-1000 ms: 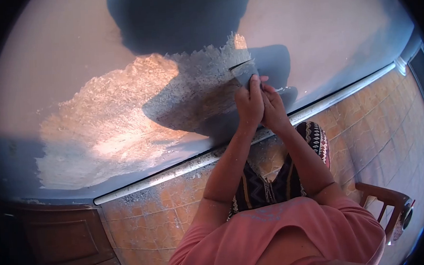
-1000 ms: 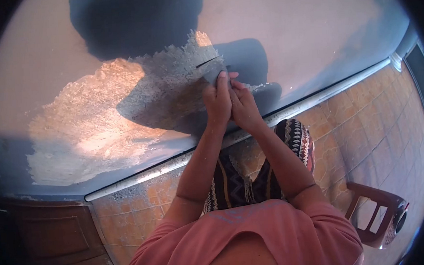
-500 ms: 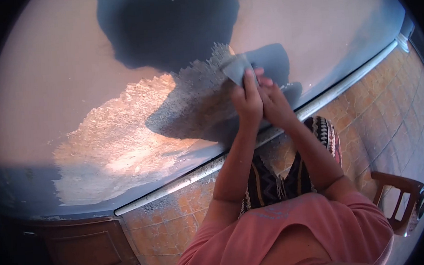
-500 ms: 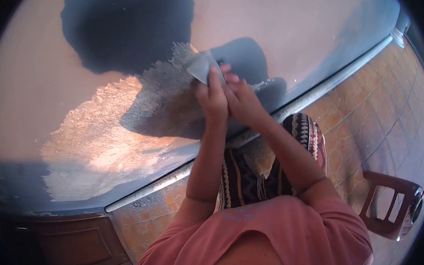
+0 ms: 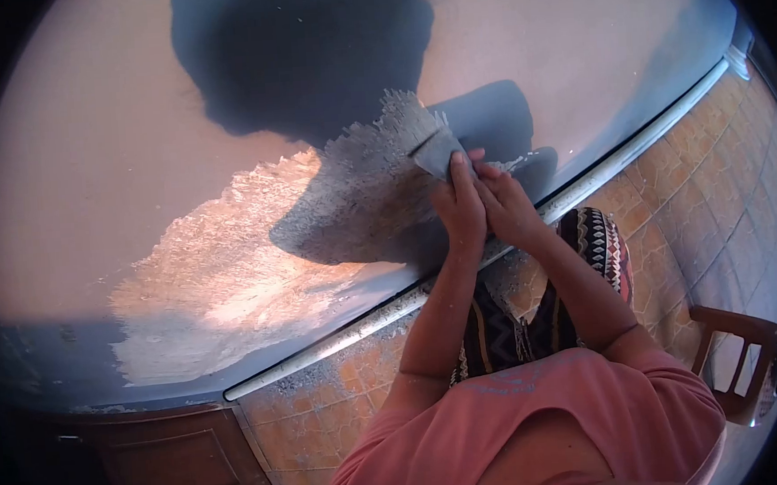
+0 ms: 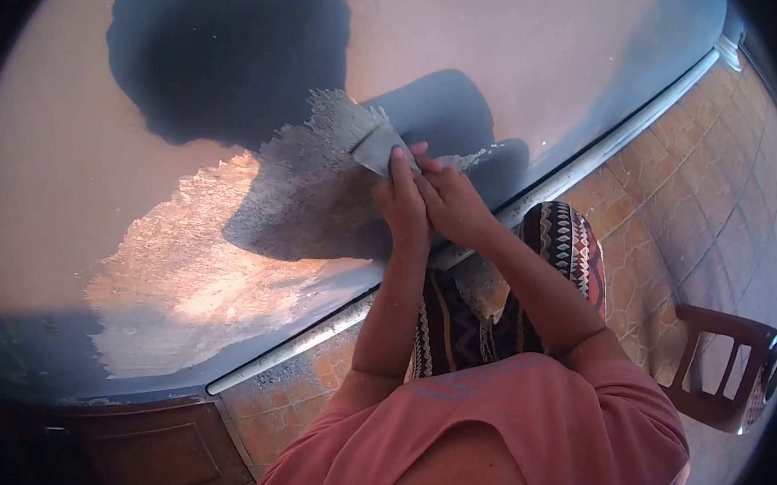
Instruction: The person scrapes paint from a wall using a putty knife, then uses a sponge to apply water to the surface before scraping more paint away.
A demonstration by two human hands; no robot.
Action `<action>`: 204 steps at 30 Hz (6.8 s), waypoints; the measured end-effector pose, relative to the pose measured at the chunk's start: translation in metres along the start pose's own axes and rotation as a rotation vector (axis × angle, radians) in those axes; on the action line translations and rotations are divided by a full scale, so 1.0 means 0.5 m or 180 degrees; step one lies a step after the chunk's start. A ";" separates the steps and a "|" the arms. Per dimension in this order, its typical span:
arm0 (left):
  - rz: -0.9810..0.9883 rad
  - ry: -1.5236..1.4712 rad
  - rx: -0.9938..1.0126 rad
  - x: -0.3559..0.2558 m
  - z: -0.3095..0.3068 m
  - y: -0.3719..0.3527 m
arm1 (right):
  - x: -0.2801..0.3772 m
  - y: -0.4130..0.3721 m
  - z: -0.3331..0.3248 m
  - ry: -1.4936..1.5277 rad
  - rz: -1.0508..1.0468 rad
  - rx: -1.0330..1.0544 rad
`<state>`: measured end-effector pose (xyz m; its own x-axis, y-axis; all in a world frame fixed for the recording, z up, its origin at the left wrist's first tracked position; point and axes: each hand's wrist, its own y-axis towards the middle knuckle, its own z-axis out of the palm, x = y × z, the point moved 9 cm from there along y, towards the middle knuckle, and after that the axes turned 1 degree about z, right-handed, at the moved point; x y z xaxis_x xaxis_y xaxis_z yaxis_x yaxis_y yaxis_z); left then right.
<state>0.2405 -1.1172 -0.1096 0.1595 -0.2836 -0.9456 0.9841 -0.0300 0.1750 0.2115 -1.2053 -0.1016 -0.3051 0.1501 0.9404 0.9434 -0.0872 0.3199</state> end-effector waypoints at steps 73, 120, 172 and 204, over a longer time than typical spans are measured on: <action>0.0406 0.0007 -0.0105 -0.098 0.025 0.015 | 0.048 0.026 0.011 0.0426 -0.0102 0.0091; 0.0229 -0.0034 -0.0155 -0.110 0.026 0.013 | 0.062 0.021 0.017 0.0579 0.0167 0.0210; -0.0395 0.0566 -0.0129 0.110 -0.055 -0.041 | -0.234 -0.087 0.087 0.1703 0.1586 0.0400; 0.0186 0.0525 -0.0194 -0.009 -0.012 -0.015 | -0.096 -0.023 0.042 0.0867 0.0495 0.0218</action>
<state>0.2328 -1.1100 -0.1082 0.2223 -0.1220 -0.9673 0.9749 0.0415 0.2188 0.2178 -1.1908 -0.1527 -0.1713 -0.1300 0.9766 0.9852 -0.0206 0.1700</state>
